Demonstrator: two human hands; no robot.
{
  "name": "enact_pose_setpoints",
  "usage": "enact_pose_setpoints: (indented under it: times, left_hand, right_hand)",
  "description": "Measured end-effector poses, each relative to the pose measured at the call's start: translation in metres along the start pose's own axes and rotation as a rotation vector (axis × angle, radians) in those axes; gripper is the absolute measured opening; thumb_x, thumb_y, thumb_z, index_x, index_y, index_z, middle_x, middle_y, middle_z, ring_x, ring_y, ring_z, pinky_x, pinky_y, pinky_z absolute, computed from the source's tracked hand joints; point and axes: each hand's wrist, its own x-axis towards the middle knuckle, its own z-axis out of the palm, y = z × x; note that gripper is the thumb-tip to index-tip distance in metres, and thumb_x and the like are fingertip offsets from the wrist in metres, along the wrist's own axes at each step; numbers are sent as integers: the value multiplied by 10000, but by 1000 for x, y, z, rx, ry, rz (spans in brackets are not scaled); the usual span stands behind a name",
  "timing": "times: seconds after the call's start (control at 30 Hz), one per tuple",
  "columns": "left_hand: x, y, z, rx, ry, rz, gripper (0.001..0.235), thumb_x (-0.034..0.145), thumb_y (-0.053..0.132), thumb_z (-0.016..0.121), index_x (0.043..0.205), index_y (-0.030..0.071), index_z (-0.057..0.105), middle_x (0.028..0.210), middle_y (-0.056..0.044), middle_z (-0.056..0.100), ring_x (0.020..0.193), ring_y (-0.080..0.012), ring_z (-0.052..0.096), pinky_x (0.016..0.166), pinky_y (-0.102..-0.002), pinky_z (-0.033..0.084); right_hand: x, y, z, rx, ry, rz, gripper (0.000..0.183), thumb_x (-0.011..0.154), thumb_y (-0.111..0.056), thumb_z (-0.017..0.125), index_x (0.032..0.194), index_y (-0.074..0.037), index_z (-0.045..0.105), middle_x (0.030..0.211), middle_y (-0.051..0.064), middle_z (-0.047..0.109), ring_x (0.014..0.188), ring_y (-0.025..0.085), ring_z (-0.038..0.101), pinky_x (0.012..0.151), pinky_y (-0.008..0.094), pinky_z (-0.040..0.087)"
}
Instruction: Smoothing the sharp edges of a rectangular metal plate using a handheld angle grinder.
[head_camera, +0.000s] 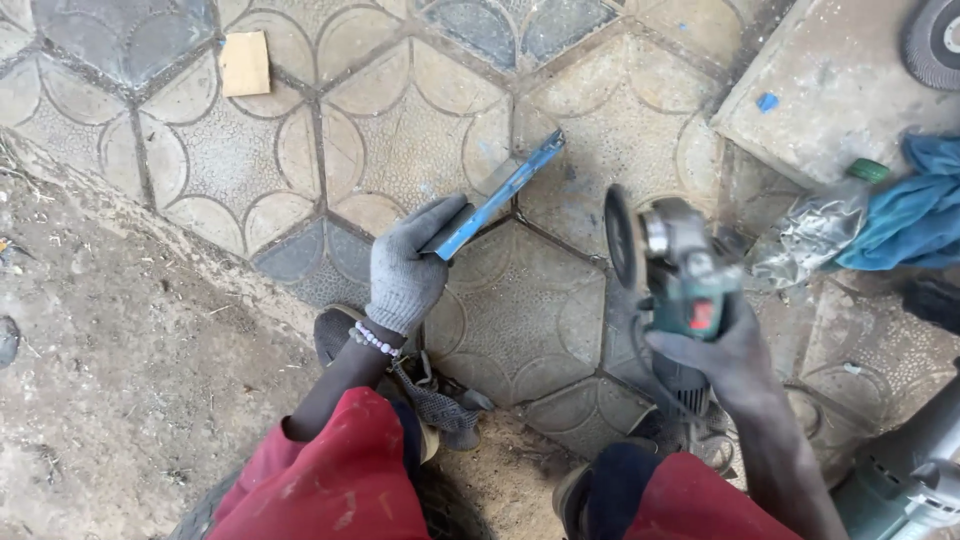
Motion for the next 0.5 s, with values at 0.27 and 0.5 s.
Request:
enact_pose_setpoints:
  times: [0.27,0.5]
  left_hand:
    - [16,-20,-5,-10,-48,-31,702,1023,-119,661,1503,318,929,1470,-134,918,1461,-490,799,1207,-620,680]
    - [36,-15,-29,28,-147,-5,637,1072,-20,762,1498,426,920,1470,-28,921,1319,-381,875,1134,-509,732]
  right_hand:
    - [9,-126,38,509,-356,-118,810,647,154,984,1430,68,798,1184,289,920,1075,447,938,905,680,792]
    - [19,-134,-134,296,-365,-13,433,838,180,895,1267,122,881,1090,343,932,1039,484,935,892,740,781]
